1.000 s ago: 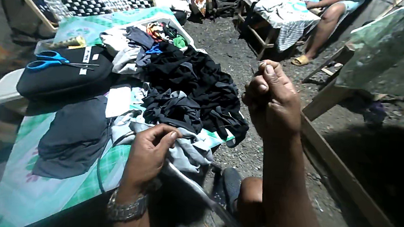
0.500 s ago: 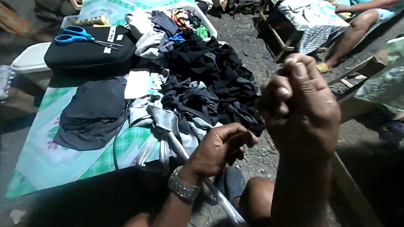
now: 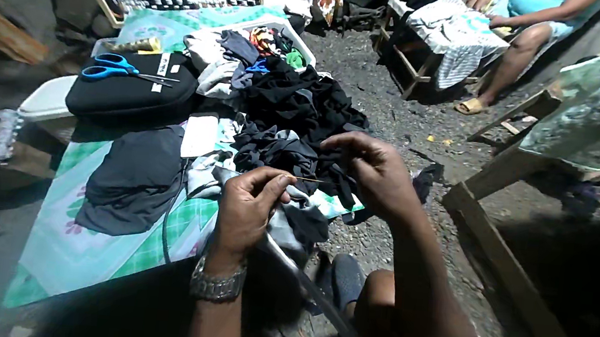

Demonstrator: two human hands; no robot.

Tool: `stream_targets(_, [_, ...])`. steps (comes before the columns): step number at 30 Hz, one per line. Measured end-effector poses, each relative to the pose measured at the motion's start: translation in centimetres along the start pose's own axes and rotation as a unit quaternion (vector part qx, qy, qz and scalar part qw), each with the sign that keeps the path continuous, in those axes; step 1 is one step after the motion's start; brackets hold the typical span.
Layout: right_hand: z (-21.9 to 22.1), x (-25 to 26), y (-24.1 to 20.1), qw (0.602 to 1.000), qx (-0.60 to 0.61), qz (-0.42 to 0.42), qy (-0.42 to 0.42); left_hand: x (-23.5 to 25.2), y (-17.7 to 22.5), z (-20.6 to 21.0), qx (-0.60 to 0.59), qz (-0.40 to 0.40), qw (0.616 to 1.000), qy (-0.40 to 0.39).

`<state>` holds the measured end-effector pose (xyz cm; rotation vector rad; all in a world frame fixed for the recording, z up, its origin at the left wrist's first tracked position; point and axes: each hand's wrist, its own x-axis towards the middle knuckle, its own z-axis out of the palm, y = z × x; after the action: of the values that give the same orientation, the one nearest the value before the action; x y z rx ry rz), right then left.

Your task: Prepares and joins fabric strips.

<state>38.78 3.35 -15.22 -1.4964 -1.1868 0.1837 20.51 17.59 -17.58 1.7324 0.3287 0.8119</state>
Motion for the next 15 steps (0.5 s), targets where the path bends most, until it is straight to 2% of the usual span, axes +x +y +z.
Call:
stream_targets(3, [1.4,0.1,0.1,0.996,-0.027,0.03,-0.081,0.0,0.1,0.0,0.055,0.013,0.998,0.009])
stream_targets(7, [2.9,-0.1,0.3,0.989,-0.001,0.049,-0.141,-0.2,0.4,0.0,0.078,0.013,0.997,0.008])
stream_targets(12, [3.9,0.0,0.7,0.993,0.038,0.024,-0.105,-0.2,0.6,-0.8,0.06,0.008,0.998,0.0])
stream_targets(15, [4.1,0.1,0.7,0.99,0.08,0.025,-0.112,-0.2,0.6,-1.1,0.042,0.004,0.999,0.002])
